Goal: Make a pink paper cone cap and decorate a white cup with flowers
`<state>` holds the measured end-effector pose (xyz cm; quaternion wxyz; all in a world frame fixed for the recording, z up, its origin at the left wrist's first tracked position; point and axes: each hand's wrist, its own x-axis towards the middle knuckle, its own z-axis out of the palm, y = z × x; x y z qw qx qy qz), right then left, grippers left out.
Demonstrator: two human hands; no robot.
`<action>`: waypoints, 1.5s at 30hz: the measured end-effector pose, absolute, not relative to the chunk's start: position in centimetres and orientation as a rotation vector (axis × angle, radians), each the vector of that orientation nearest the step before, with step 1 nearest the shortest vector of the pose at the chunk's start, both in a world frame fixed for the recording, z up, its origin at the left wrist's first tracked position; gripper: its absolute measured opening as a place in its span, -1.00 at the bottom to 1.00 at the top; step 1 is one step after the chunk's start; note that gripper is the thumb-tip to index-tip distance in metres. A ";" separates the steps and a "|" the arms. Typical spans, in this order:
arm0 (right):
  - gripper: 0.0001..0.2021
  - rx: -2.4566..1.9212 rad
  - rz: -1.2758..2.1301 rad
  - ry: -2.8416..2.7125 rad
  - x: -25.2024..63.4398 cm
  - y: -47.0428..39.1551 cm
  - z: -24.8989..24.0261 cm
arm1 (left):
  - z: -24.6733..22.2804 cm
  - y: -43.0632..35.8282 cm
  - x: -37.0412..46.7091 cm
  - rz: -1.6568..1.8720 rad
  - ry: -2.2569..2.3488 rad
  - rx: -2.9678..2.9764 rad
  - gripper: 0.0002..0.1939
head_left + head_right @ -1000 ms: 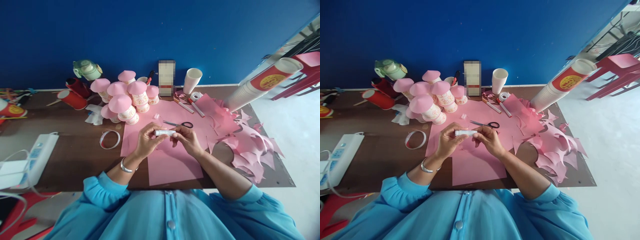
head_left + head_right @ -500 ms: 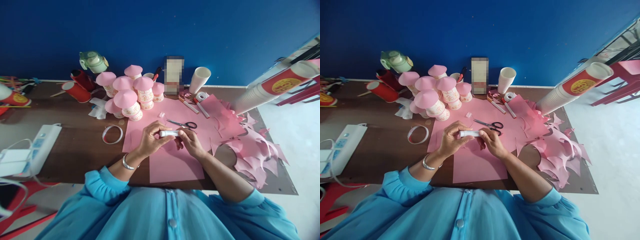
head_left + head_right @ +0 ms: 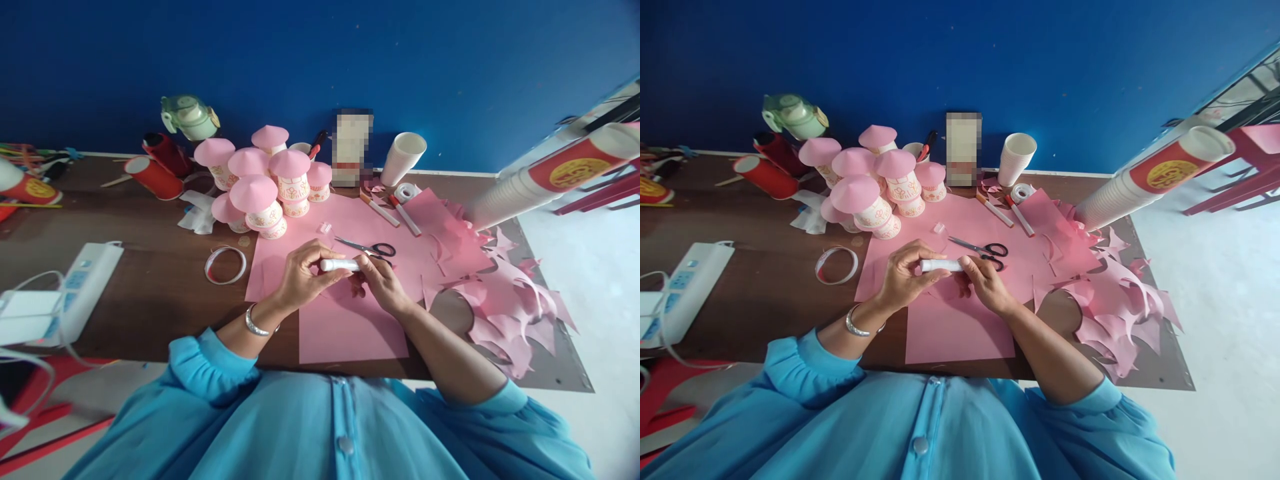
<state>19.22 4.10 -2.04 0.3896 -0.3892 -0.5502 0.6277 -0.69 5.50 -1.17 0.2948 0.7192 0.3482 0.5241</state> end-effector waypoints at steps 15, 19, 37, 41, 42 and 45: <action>-0.49 -0.938 1.549 -1.386 19.4 4.4 -2.2 | -1.3 5.6 -0.8 1.409 0.947 1.918 -0.81; -0.59 -0.915 1.575 -1.369 19.6 4.5 -2.2 | -1.7 5.5 -0.8 1.379 0.958 1.894 -0.82; -0.59 -0.907 1.574 -0.994 19.6 5.1 -1.5 | -1.1 6.0 -1.1 1.208 0.910 1.870 -0.47; -0.66 -0.999 1.214 -1.031 21.5 5.5 -0.1 | -1.1 5.3 -2.6 1.192 1.034 2.156 -0.66; -0.67 -1.025 1.133 -1.087 21.9 5.5 0.1 | -1.1 4.9 -3.0 1.123 1.081 2.299 -0.75; -0.74 -1.116 1.015 -1.261 22.0 5.0 0.3 | -1.5 3.5 -4.2 0.941 1.044 2.606 -0.84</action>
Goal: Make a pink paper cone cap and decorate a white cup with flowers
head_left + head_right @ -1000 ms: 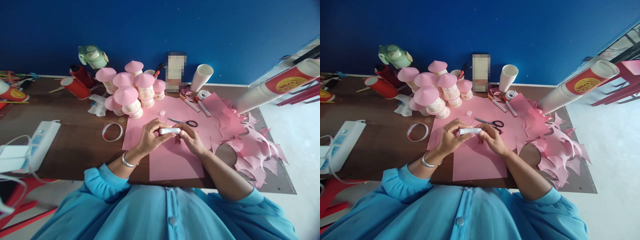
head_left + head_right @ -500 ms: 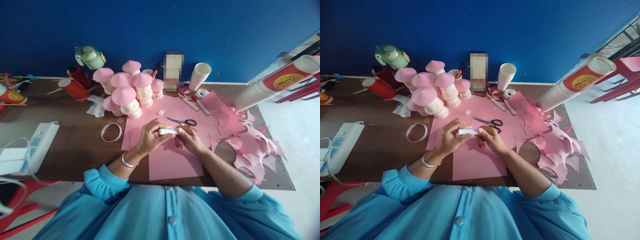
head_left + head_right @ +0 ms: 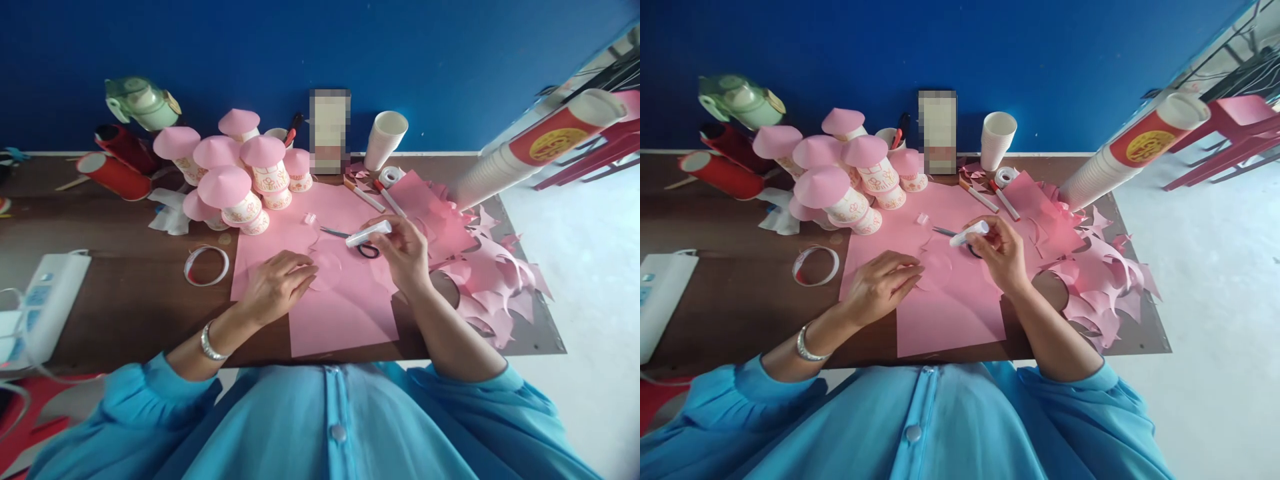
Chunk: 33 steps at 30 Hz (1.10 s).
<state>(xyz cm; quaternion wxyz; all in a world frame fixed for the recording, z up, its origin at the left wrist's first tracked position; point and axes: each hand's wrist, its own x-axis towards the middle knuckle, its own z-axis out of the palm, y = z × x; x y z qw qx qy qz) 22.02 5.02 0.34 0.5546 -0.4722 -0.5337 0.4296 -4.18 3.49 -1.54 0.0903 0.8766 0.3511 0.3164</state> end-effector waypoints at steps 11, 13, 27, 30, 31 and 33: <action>-0.91 -1.213 0.503 -1.858 19.8 2.9 2.4 | -3.8 2.5 -5.1 0.858 0.953 2.738 -0.77; -0.87 -1.175 0.377 -1.852 20.0 2.1 3.2 | -3.9 2.5 -5.3 0.824 0.950 2.781 -0.79; -0.83 -1.290 0.275 -1.896 20.4 -0.1 2.2 | -3.5 2.3 -5.2 0.780 0.984 2.833 -0.79; -0.88 -1.290 0.321 -1.969 19.7 1.5 1.4 | -3.6 2.4 -5.2 0.770 0.962 2.840 -0.80; -0.88 -1.272 0.344 -2.005 19.5 2.1 1.1 | -3.6 2.5 -5.2 0.766 0.963 2.844 -0.81; -0.88 -1.227 0.366 -2.076 19.0 2.9 0.5 | -3.7 2.5 -5.2 0.752 0.982 2.853 -0.80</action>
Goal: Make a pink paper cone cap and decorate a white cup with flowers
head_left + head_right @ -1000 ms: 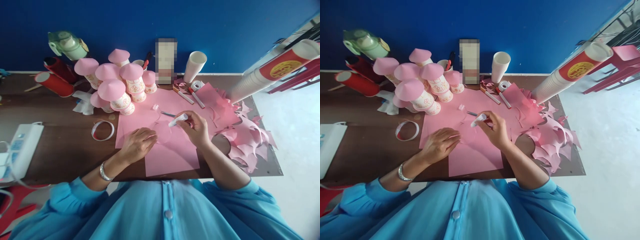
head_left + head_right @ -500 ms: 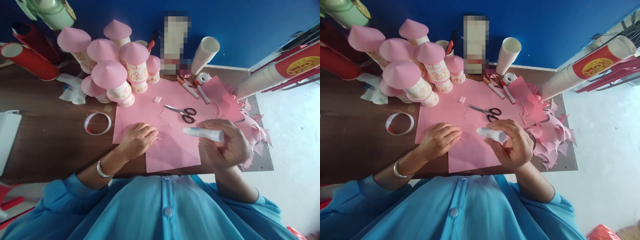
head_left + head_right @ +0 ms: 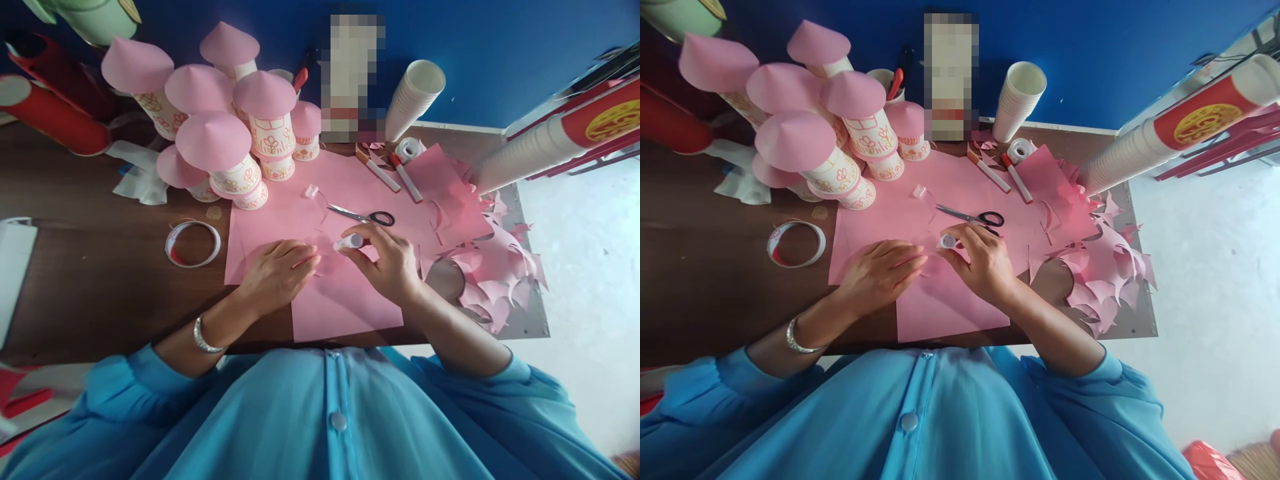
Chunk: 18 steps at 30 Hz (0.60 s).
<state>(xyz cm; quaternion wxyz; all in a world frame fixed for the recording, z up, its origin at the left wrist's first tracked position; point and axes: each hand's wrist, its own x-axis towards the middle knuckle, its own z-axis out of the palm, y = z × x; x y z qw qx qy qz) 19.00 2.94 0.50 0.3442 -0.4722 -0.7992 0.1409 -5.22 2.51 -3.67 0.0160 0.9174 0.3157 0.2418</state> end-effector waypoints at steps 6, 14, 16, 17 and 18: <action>-0.90 -1.063 0.387 -2.176 17.7 3.9 -1.1 | -3.5 2.5 -5.2 0.667 1.037 2.847 -0.82; -0.88 -1.077 0.381 -2.281 17.7 4.0 -1.5 | -3.3 2.5 -5.2 0.678 1.023 2.831 -0.79; -0.88 -1.088 0.360 -2.291 18.0 4.1 -1.4 | -3.3 2.5 -5.2 0.679 1.021 2.833 -0.79; -0.89 -1.091 0.349 -2.287 18.1 4.2 -1.3 | -3.2 2.5 -5.2 0.675 1.019 2.836 -0.79; -0.90 -1.095 0.340 -2.278 18.2 4.2 -1.3 | -3.2 2.5 -5.2 0.670 1.021 2.839 -0.79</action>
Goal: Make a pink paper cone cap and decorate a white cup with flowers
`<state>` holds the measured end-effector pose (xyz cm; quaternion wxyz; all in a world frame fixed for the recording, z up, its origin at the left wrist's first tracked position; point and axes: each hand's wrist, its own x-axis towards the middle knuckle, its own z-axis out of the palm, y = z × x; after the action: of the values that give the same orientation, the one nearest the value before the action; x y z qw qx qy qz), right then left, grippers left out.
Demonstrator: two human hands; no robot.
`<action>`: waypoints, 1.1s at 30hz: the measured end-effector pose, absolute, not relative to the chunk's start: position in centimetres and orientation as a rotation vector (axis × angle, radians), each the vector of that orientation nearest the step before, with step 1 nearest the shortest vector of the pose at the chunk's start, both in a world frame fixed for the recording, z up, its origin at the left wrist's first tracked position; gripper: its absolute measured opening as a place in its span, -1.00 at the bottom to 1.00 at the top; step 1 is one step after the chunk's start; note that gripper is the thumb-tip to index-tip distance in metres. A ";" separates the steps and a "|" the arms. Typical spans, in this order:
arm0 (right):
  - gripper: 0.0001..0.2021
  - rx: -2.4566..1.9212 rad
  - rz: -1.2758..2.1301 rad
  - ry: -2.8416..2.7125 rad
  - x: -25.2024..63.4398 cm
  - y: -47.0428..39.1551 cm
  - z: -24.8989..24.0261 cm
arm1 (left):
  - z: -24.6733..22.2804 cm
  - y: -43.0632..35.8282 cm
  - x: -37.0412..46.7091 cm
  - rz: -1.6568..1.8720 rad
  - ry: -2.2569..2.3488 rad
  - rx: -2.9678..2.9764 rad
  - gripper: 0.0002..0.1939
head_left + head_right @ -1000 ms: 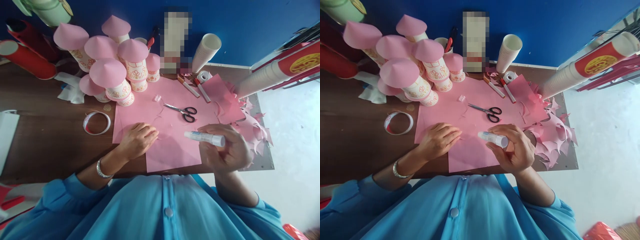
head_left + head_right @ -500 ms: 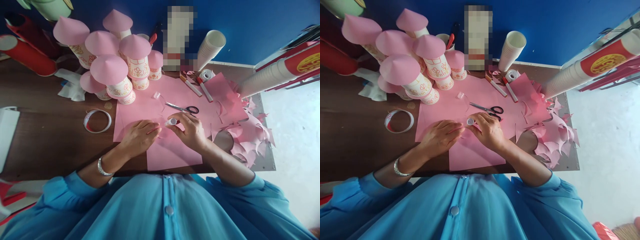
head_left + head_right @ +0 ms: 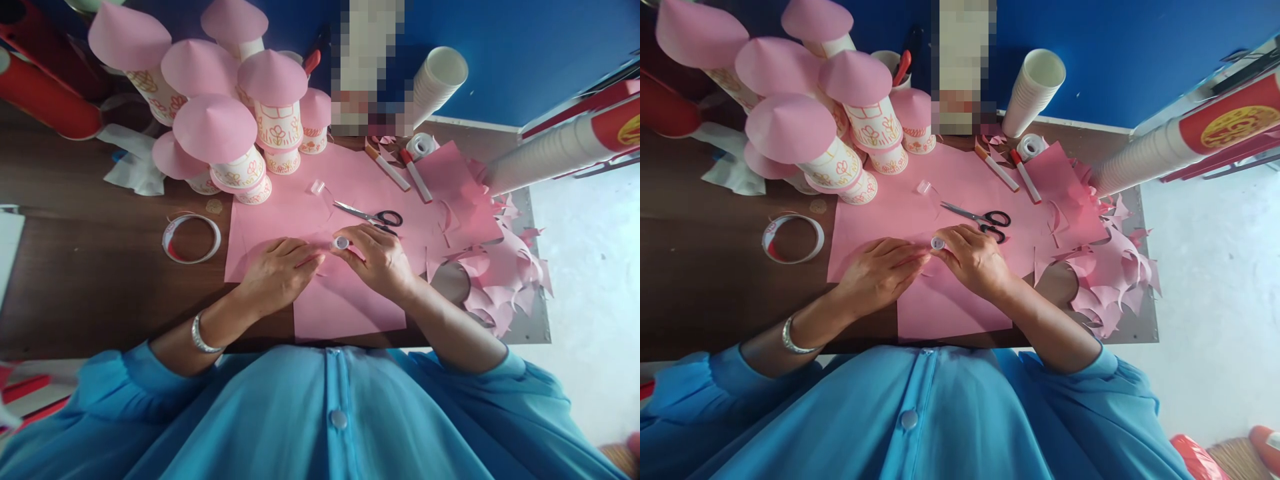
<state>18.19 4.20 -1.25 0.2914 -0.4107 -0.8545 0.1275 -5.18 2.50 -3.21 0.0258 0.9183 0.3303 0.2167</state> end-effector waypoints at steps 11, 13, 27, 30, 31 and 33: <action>-0.92 -1.172 0.297 -2.242 19.4 4.5 -1.4 | -3.0 2.5 -5.0 0.661 1.043 2.833 -0.83; -0.92 -1.178 0.251 -2.242 19.7 4.7 -1.2 | -3.1 2.5 -5.1 0.657 1.044 2.829 -0.83; -0.90 -1.126 0.356 -2.243 17.2 3.7 -1.5 | -3.1 2.6 -5.1 0.636 1.053 2.838 -0.80; -0.90 -1.148 0.319 -2.257 17.7 3.9 -1.6 | -3.2 2.5 -5.2 0.623 1.049 2.825 -0.79; -0.91 -1.159 0.307 -2.256 17.9 4.0 -1.4 | -3.2 2.5 -5.2 0.618 1.051 2.820 -0.79; -0.92 -1.173 0.285 -2.249 18.4 4.1 -1.1 | -3.2 2.5 -5.2 0.612 1.052 2.814 -0.80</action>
<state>18.42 4.09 -1.11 0.2904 -0.4398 -0.8431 0.1067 -5.20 2.50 -3.18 0.0380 0.9172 0.3429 0.1994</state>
